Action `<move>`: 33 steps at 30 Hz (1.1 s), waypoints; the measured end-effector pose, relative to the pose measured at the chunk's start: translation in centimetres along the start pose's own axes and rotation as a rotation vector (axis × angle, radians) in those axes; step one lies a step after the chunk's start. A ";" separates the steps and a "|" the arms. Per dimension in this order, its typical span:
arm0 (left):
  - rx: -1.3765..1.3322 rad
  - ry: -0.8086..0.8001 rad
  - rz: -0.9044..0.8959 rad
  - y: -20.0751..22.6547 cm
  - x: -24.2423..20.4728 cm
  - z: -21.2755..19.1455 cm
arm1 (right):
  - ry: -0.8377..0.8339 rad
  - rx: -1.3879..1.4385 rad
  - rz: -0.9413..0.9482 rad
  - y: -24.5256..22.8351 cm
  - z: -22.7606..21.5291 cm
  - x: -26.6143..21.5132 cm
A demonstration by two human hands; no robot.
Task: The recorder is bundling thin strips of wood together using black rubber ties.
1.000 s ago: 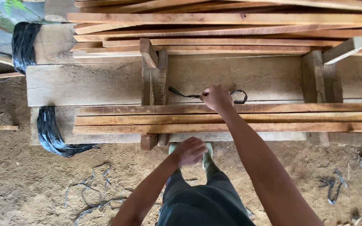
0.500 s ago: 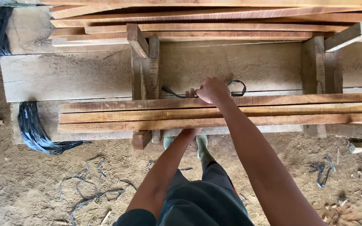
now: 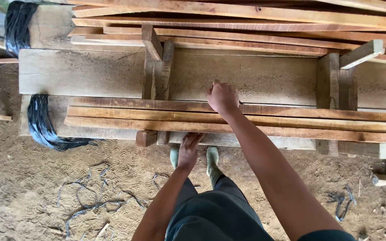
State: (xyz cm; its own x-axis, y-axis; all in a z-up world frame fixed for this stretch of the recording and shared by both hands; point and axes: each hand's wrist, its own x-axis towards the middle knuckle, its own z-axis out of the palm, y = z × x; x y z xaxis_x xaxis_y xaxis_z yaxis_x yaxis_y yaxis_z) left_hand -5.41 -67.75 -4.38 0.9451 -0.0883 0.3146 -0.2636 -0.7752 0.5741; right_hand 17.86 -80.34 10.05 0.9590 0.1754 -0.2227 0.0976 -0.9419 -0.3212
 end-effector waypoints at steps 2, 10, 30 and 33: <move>0.014 -0.010 -0.061 1.0 -0.8 -1.7 | 0.053 -0.026 -0.040 -0.5 -0.9 -1.1; 0.132 -0.106 -0.198 3.9 -0.7 -6.8 | 0.351 -0.240 -0.307 0.5 0.9 -3.6; -0.607 -0.363 -0.526 4.2 -3.0 -13.7 | 0.486 0.523 0.139 -7.3 2.5 -28.6; -0.533 -0.398 -0.511 5.3 -4.7 -15.9 | 0.461 0.576 0.137 -6.4 2.9 -27.7</move>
State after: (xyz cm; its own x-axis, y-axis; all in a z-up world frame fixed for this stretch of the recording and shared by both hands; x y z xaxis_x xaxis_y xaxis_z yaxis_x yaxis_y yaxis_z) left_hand -14.30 -61.51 9.19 0.9443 -0.0983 -0.3142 0.2540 -0.3896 0.8853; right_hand -10.11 -78.37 15.65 0.9792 -0.1899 0.0718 -0.0644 -0.6258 -0.7773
